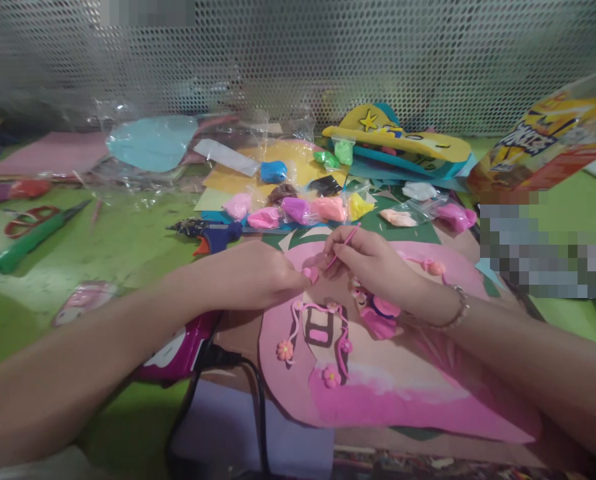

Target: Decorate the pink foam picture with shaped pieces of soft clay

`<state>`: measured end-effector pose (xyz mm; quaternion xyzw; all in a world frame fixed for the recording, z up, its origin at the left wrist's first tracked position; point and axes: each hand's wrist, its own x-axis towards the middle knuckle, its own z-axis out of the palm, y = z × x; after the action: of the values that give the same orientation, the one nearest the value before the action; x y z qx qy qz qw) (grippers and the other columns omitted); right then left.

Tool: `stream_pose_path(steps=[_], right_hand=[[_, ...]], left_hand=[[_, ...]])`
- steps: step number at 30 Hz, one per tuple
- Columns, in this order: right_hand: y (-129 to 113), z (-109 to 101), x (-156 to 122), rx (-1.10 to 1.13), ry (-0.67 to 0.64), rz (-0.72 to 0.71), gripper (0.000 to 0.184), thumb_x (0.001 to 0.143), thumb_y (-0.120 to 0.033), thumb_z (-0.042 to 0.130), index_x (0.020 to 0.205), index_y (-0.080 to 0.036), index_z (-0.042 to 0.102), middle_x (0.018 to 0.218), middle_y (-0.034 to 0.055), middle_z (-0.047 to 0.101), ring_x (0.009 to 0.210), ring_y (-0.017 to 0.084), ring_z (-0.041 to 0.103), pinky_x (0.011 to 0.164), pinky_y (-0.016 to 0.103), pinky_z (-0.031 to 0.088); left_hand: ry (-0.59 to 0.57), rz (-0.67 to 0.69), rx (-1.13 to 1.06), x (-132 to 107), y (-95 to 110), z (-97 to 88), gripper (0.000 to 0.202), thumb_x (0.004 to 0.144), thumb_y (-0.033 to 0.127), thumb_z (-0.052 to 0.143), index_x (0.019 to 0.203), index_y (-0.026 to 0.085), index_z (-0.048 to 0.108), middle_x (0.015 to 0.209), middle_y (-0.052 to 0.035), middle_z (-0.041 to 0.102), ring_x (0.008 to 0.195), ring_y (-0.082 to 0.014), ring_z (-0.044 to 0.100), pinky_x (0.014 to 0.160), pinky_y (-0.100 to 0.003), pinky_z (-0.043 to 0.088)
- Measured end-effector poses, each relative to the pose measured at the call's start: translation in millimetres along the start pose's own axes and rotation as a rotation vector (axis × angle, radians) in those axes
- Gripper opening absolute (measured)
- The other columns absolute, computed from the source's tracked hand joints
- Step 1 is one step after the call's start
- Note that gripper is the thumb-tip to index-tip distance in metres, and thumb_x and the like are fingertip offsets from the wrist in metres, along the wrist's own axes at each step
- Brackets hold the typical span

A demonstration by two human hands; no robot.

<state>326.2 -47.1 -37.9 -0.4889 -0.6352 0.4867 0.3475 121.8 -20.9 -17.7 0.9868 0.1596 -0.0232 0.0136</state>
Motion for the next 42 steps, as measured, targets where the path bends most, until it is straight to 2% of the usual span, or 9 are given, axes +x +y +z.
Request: stream_pose_path(steps=[3, 4, 8, 13, 18, 27, 32, 39, 42], right_hand=[[-0.2, -0.1, -0.7, -0.003, 0.0, -0.015, 0.021, 0.078, -0.002, 0.039, 0.073, -0.017, 0.053, 0.064, -0.0022, 0.061, 0.06, 0.007, 0.061, 0.053, 0.015, 0.047], [-0.4, 0.0, -0.9, 0.008, 0.0, -0.017, 0.021, 0.077, -0.002, 0.038, 0.072, -0.017, 0.053, 0.063, -0.0024, 0.06, 0.058, 0.007, 0.061, 0.052, 0.015, 0.046], [-2.1, 0.4, -1.5, 0.033, -0.009, -0.004, 0.023, 0.076, 0.0, 0.037, 0.071, -0.016, 0.052, 0.06, -0.0035, 0.058, 0.053, 0.006, 0.058, 0.046, 0.014, 0.043], [-3.5, 0.6, -2.0, 0.006, 0.01, -0.026, 0.021, 0.077, -0.001, 0.038, 0.072, -0.016, 0.052, 0.065, -0.0025, 0.058, 0.059, 0.007, 0.061, 0.05, 0.014, 0.045], [-1.1, 0.3, -2.1, 0.036, -0.008, -0.014, 0.021, 0.075, -0.002, 0.037, 0.071, -0.017, 0.051, 0.059, -0.0043, 0.057, 0.052, 0.007, 0.058, 0.047, 0.015, 0.044], [3.0, -0.1, -1.3, -0.008, 0.017, -0.082, 0.022, 0.074, -0.002, 0.038, 0.071, -0.017, 0.054, 0.064, -0.0026, 0.059, 0.057, 0.007, 0.058, 0.054, 0.017, 0.046], [2.1, -0.4, -2.6, 0.017, 0.011, -0.061, 0.022, 0.072, -0.001, 0.037, 0.071, -0.017, 0.052, 0.06, -0.0035, 0.056, 0.053, 0.007, 0.056, 0.051, 0.017, 0.045], [0.2, -0.3, -2.9, 0.009, 0.026, -0.071, 0.02, 0.073, -0.003, 0.037, 0.07, -0.016, 0.051, 0.06, -0.0041, 0.053, 0.051, 0.006, 0.054, 0.048, 0.016, 0.043], [0.1, -0.8, -3.0, -0.007, -0.005, -0.075, 0.019, 0.075, -0.003, 0.038, 0.071, -0.017, 0.051, 0.059, -0.0048, 0.053, 0.051, 0.006, 0.055, 0.047, 0.015, 0.043]], left_hand=[[-0.113, 0.011, 0.042, 0.6, 1.1, -1.3, 0.02, 0.089, 0.018, 0.043, 0.087, 0.021, 0.062, 0.066, -0.0007, 0.062, 0.062, -0.0155, 0.059, 0.052, -0.027, 0.033], [-0.117, 0.003, 0.046, 0.6, 1.4, -1.6, 0.02, 0.09, 0.019, 0.043, 0.086, 0.02, 0.062, 0.066, -0.0009, 0.062, 0.062, -0.0156, 0.059, 0.052, -0.027, 0.034], [-0.113, 0.005, 0.024, 0.1, 1.7, -1.7, 0.02, 0.091, 0.02, 0.041, 0.085, 0.019, 0.06, 0.066, -0.0015, 0.062, 0.062, -0.0153, 0.059, 0.054, -0.027, 0.035], [-0.121, 0.002, 0.011, 0.6, 1.0, -2.1, 0.019, 0.09, 0.019, 0.043, 0.085, 0.02, 0.061, 0.068, -0.0016, 0.063, 0.063, -0.0152, 0.059, 0.053, -0.027, 0.034], [-0.117, 0.009, -0.016, 1.4, 1.9, -2.9, 0.018, 0.089, 0.02, 0.045, 0.085, 0.02, 0.062, 0.067, -0.0008, 0.063, 0.061, -0.0142, 0.058, 0.054, -0.026, 0.035], [-0.129, -0.018, 0.002, 2.7, 3.7, -4.8, 0.017, 0.088, 0.018, 0.046, 0.08, 0.02, 0.061, 0.069, -0.0011, 0.064, 0.062, -0.0136, 0.058, 0.053, -0.026, 0.034], [-0.149, -0.008, -0.053, 2.1, 4.7, -6.2, 0.017, 0.087, 0.017, 0.047, 0.085, 0.021, 0.063, 0.069, 0.0006, 0.065, 0.062, -0.0129, 0.058, 0.054, -0.025, 0.035], [-0.077, 0.002, -0.071, 1.5, -2.8, -6.7, 0.018, 0.085, 0.016, 0.048, 0.079, 0.019, 0.064, 0.068, 0.0002, 0.064, 0.061, -0.0126, 0.056, 0.054, -0.026, 0.033], [-0.057, -0.025, -0.054, 1.1, -5.2, -5.6, 0.019, 0.084, 0.017, 0.048, 0.073, 0.018, 0.064, 0.064, -0.0003, 0.063, 0.059, -0.0126, 0.056, 0.054, -0.026, 0.034]])
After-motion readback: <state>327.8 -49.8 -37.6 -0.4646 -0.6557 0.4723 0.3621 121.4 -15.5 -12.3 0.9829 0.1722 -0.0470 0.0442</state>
